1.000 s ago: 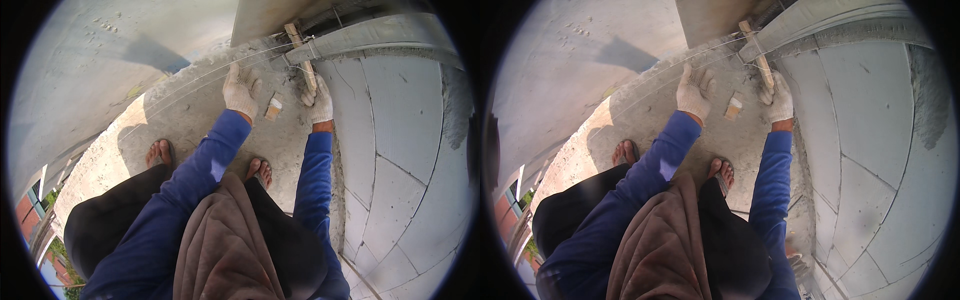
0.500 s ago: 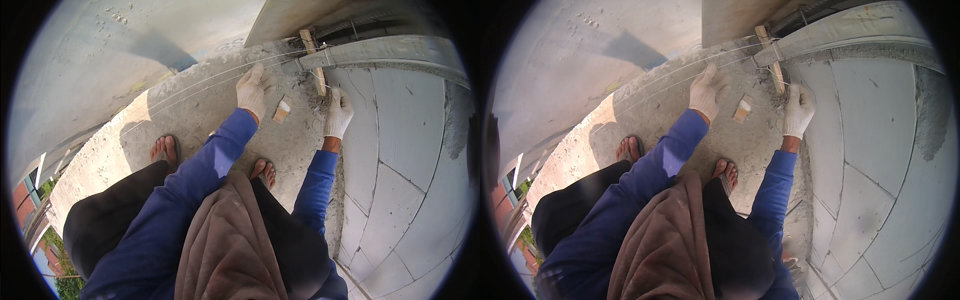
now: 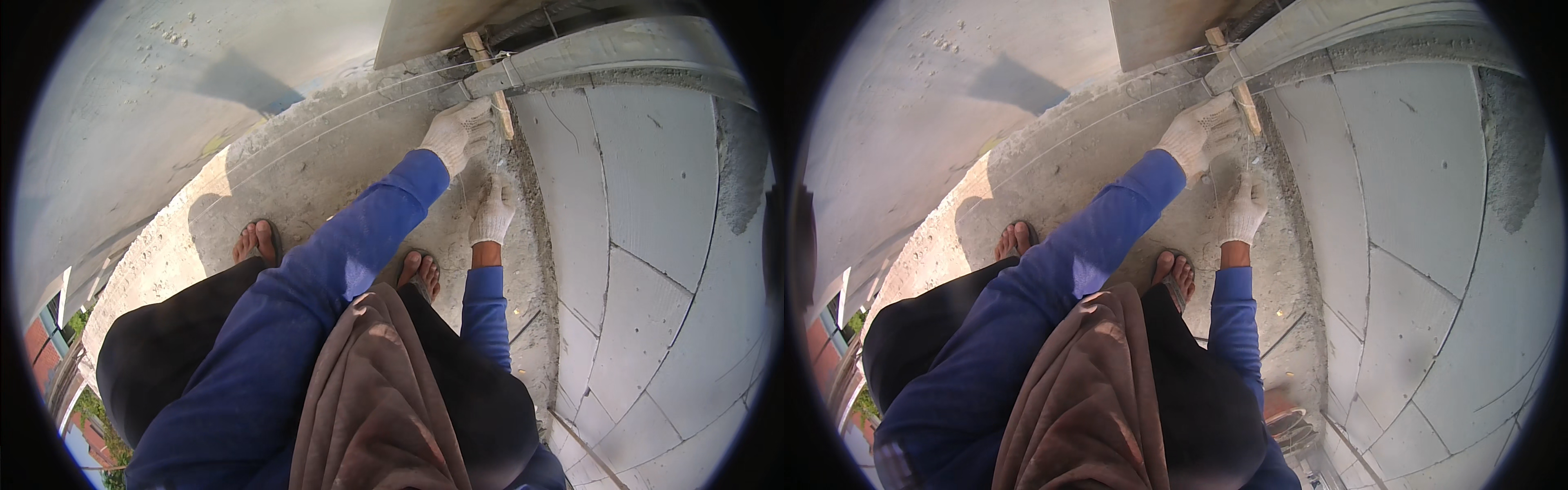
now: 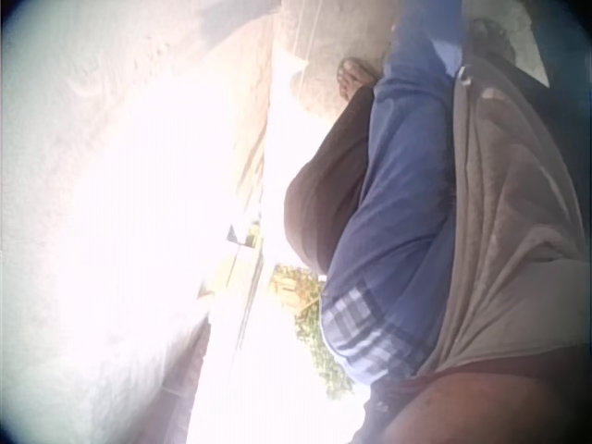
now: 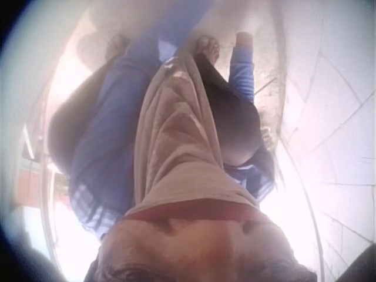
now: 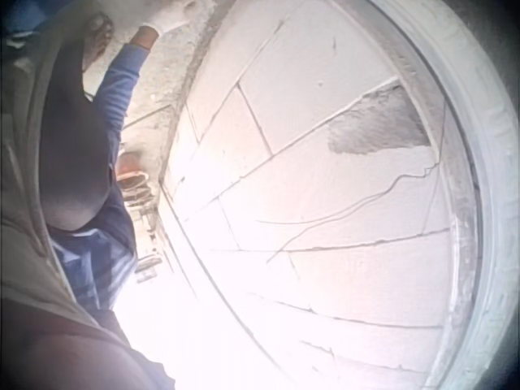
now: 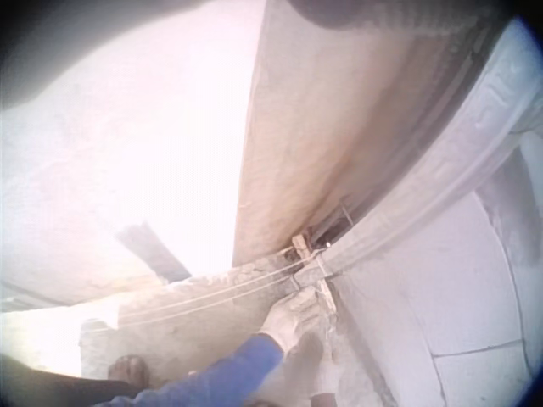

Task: The person is applying cement to a curved concrete structure on a rooftop. They use a trowel to scoop cement from a bucket and spread it along the edge of the structure, smoothing the surface. The person also uses a string line as a guide for the application.

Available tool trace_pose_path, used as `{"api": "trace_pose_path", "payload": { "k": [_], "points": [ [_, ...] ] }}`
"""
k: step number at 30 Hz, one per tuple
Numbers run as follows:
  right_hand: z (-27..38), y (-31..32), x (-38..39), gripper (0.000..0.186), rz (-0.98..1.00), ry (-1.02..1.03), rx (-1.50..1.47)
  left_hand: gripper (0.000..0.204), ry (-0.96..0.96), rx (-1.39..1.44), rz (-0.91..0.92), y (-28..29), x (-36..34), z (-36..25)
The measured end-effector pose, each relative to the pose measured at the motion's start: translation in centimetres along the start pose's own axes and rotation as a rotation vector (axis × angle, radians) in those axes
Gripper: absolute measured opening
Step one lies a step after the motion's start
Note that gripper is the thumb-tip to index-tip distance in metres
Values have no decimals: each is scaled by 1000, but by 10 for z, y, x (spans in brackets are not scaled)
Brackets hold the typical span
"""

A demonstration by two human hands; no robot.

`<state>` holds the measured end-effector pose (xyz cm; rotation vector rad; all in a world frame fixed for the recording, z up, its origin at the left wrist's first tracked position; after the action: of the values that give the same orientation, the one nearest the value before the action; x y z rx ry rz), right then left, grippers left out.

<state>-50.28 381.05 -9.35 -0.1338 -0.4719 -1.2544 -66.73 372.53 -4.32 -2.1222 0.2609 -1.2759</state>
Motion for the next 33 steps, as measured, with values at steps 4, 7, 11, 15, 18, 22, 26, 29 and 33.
{"api": "trace_pose_path", "payload": {
  "k": [4, 7, 11, 15, 18, 22, 26, 29, 33],
  "points": [
    [39, 14, -17, 14, 212, -397, -592, 36, 54, 54, -74, -12, -4, 1],
    [77, 21, 2, 16, 216, -319, -757, 34, 49, 70, -92, -12, -4, 5],
    [71, 54, 43, 17, 432, 33, -110, 28, -125, -68, -27, 4, -26, 15],
    [15, 66, 62, 18, 358, -24, 282, 27, -93, -6, -96, 2, -18, 12],
    [-8, 62, 57, 17, 248, -5, 239, 25, -223, -47, -102, 17, -16, 16],
    [-20, 68, 36, 18, 83, -29, 210, 21, -135, -46, -189, 12, 6, 13],
    [-12, 73, 31, 20, 37, 26, 211, 20, -186, 13, -133, 16, 13, 14],
    [-11, 81, 36, 22, 41, 20, 187, 12, -256, -52, -133, 24, 12, 18],
    [-20, 107, 30, 30, 99, -50, 155, 15, -307, -350, -203, 28, 31, 31]
  ]
}}
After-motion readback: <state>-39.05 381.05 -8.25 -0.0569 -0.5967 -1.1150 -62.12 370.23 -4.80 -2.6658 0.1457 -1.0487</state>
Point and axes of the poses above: each hand's wrist, its own x-axis away from the middle knuckle, its own y-axis out of the back of the hand, z = x × y, the point moved 2 cm from there along -x, towards the middle knuckle, and after that the axes turned 11 degrees about -z, right-handed, at the moved point
